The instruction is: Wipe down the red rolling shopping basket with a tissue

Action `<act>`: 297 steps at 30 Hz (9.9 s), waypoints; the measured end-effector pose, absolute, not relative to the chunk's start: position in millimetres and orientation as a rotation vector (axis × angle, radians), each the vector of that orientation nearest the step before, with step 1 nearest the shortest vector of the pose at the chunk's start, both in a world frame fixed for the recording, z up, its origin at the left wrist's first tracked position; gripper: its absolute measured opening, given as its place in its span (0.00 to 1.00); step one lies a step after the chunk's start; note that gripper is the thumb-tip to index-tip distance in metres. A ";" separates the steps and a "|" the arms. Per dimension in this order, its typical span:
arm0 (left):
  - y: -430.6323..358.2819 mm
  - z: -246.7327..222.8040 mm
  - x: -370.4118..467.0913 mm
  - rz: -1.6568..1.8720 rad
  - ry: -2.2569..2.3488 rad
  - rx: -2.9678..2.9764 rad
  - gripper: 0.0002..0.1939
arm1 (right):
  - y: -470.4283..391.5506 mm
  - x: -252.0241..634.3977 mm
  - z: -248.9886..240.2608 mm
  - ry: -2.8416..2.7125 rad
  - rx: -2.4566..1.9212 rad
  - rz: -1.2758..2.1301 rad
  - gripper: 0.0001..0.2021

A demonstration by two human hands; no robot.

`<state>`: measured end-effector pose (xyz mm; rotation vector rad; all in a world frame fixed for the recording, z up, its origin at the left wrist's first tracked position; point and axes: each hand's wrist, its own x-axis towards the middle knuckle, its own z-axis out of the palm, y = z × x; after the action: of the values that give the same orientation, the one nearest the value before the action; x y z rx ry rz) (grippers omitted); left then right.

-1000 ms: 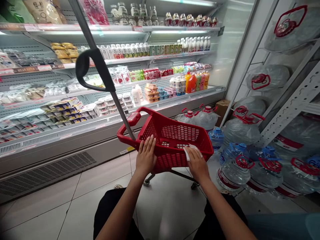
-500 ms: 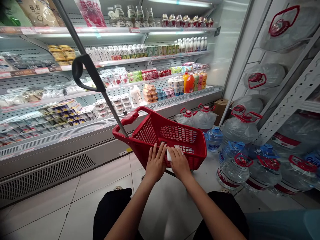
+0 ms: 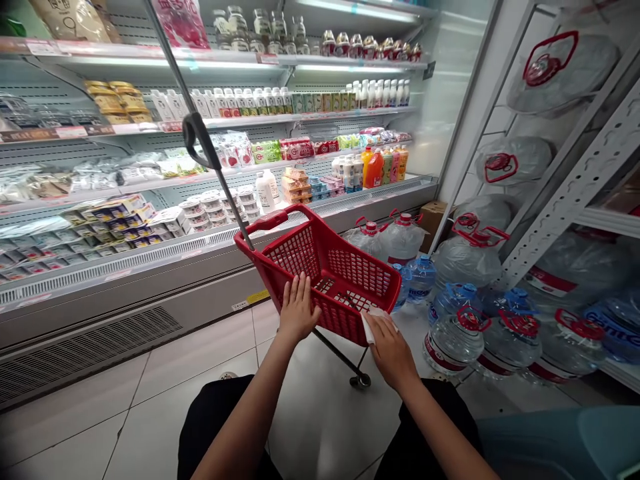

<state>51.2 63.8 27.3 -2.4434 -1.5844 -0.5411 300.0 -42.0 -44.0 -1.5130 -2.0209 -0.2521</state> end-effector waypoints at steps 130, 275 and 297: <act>28.4 0.0 41.5 -0.674 -1.398 -2.568 0.39 | 63.3 344.1 17.8 -2.355 -1.271 -0.344 0.43; 77.1 3.4 11.8 -0.497 -1.196 -2.640 0.31 | 23.9 305.6 -47.7 -2.008 -1.506 -0.210 0.37; 103.2 1.0 59.1 -0.458 -1.201 -2.463 0.39 | 7.6 326.2 -57.5 -1.876 -1.617 -0.200 0.34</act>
<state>59.1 103.2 1.0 -2.4631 -1.2007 -0.4585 326.2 7.6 -57.5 -1.6170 -1.8758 -0.1999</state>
